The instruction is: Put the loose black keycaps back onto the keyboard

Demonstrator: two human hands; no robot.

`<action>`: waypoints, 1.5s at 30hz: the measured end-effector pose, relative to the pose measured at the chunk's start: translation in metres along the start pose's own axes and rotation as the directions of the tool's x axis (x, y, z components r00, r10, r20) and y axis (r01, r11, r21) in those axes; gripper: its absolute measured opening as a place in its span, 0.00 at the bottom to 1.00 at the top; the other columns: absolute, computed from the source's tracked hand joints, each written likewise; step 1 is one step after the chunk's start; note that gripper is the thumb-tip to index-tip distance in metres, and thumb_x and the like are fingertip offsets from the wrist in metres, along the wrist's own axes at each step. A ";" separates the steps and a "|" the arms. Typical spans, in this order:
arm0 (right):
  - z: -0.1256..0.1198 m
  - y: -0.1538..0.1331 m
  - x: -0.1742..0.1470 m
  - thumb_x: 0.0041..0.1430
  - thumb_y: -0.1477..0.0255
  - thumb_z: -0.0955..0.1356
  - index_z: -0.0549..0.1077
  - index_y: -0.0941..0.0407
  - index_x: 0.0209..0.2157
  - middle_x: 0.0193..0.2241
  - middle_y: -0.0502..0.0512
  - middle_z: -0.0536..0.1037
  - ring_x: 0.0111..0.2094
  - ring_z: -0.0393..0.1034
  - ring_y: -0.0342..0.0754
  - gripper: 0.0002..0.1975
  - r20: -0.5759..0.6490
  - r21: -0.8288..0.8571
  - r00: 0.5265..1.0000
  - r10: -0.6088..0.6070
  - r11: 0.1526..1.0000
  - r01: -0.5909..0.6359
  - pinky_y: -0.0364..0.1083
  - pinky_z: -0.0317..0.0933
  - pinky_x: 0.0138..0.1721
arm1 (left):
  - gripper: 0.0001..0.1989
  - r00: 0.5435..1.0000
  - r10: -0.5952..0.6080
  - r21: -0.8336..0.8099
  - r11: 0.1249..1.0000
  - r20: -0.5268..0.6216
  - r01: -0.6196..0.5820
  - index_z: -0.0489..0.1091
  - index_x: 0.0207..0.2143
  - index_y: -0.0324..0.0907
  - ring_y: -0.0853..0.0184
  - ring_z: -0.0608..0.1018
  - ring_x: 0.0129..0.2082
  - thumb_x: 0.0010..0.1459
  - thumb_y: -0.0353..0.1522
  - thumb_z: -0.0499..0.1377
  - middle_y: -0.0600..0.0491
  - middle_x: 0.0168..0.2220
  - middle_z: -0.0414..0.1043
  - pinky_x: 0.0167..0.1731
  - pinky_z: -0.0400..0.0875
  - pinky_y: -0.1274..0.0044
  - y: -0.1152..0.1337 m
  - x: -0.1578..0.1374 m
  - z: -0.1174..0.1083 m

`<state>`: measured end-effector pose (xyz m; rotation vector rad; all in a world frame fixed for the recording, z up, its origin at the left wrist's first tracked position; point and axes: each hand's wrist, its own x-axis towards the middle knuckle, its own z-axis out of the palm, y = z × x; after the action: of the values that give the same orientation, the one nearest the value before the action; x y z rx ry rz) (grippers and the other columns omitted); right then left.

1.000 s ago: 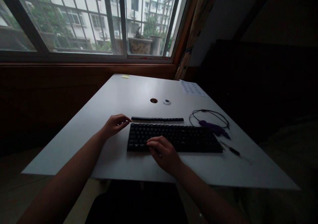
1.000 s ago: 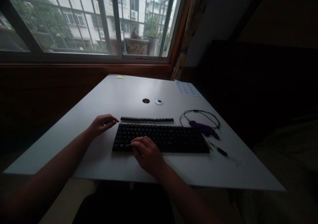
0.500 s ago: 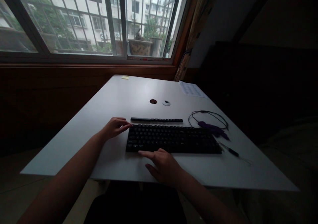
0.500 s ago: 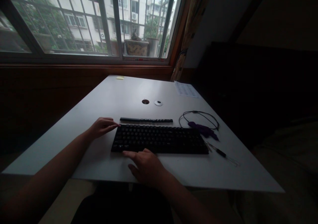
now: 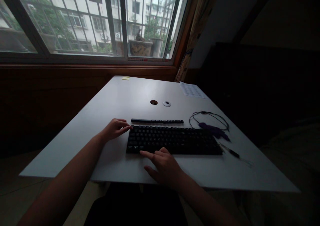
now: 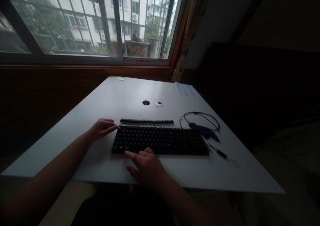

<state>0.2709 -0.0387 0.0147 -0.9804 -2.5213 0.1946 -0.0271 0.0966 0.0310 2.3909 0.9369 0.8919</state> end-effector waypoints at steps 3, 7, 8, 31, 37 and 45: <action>0.000 -0.001 0.000 0.68 0.64 0.67 0.62 0.50 0.64 0.51 0.55 0.81 0.39 0.73 0.49 0.25 -0.026 -0.015 0.999 -0.042 0.999 0.042 0.51 0.57 0.44 | 0.20 1.000 0.010 0.012 1.000 -0.002 -0.010 0.82 0.37 0.39 0.74 0.67 0.20 0.68 0.43 0.57 0.56 0.22 0.64 0.22 0.57 0.81 -0.001 0.000 0.000; -0.001 -0.003 -0.001 0.65 0.64 0.70 0.60 0.51 0.66 0.57 0.56 0.77 0.48 0.68 0.54 0.31 -0.063 -0.044 0.998 0.022 0.999 -0.025 0.54 0.57 0.50 | 0.19 1.000 0.015 0.009 1.000 0.001 -0.016 0.83 0.39 0.39 0.74 0.67 0.20 0.68 0.43 0.57 0.56 0.23 0.65 0.22 0.58 0.81 -0.002 0.000 0.000; -0.001 -0.003 -0.002 0.64 0.63 0.70 0.61 0.51 0.65 0.54 0.55 0.79 0.49 0.67 0.55 0.31 -0.065 -0.039 0.997 0.036 0.999 -0.038 0.54 0.58 0.50 | 0.19 1.000 0.014 0.008 1.000 0.002 -0.014 0.83 0.39 0.39 0.74 0.67 0.20 0.68 0.43 0.57 0.55 0.23 0.66 0.22 0.58 0.81 -0.002 0.000 0.001; -0.007 0.000 0.000 0.66 0.68 0.67 0.66 0.52 0.60 0.58 0.57 0.76 0.68 0.57 0.53 0.22 -0.111 0.003 0.989 -0.102 0.995 0.103 0.62 0.47 0.70 | 0.20 1.000 -0.007 -0.007 1.000 0.006 0.007 0.83 0.39 0.39 0.74 0.67 0.20 0.68 0.43 0.57 0.55 0.23 0.67 0.22 0.59 0.81 -0.002 0.000 0.001; -0.007 -0.001 0.001 0.66 0.67 0.67 0.68 0.52 0.59 0.56 0.56 0.77 0.68 0.58 0.53 0.20 -0.119 0.019 0.989 -0.093 0.995 0.096 0.62 0.47 0.70 | 0.20 1.000 -0.006 -0.021 1.000 -0.002 0.006 0.83 0.38 0.39 0.74 0.68 0.20 0.68 0.43 0.57 0.55 0.23 0.67 0.22 0.59 0.81 0.001 0.001 0.001; -0.006 -0.001 0.001 0.66 0.68 0.67 0.68 0.52 0.59 0.55 0.56 0.78 0.68 0.57 0.53 0.21 -0.151 0.011 0.986 -0.071 0.997 0.073 0.62 0.48 0.69 | 0.19 1.000 0.003 -0.003 1.000 0.005 -0.003 0.82 0.37 0.38 0.74 0.68 0.20 0.68 0.42 0.57 0.55 0.23 0.67 0.22 0.59 0.81 -0.001 0.001 0.001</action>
<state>0.2724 -0.0392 0.0208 -0.8620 -2.4088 0.1154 -0.0267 0.0979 0.0297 2.3922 0.9296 0.8874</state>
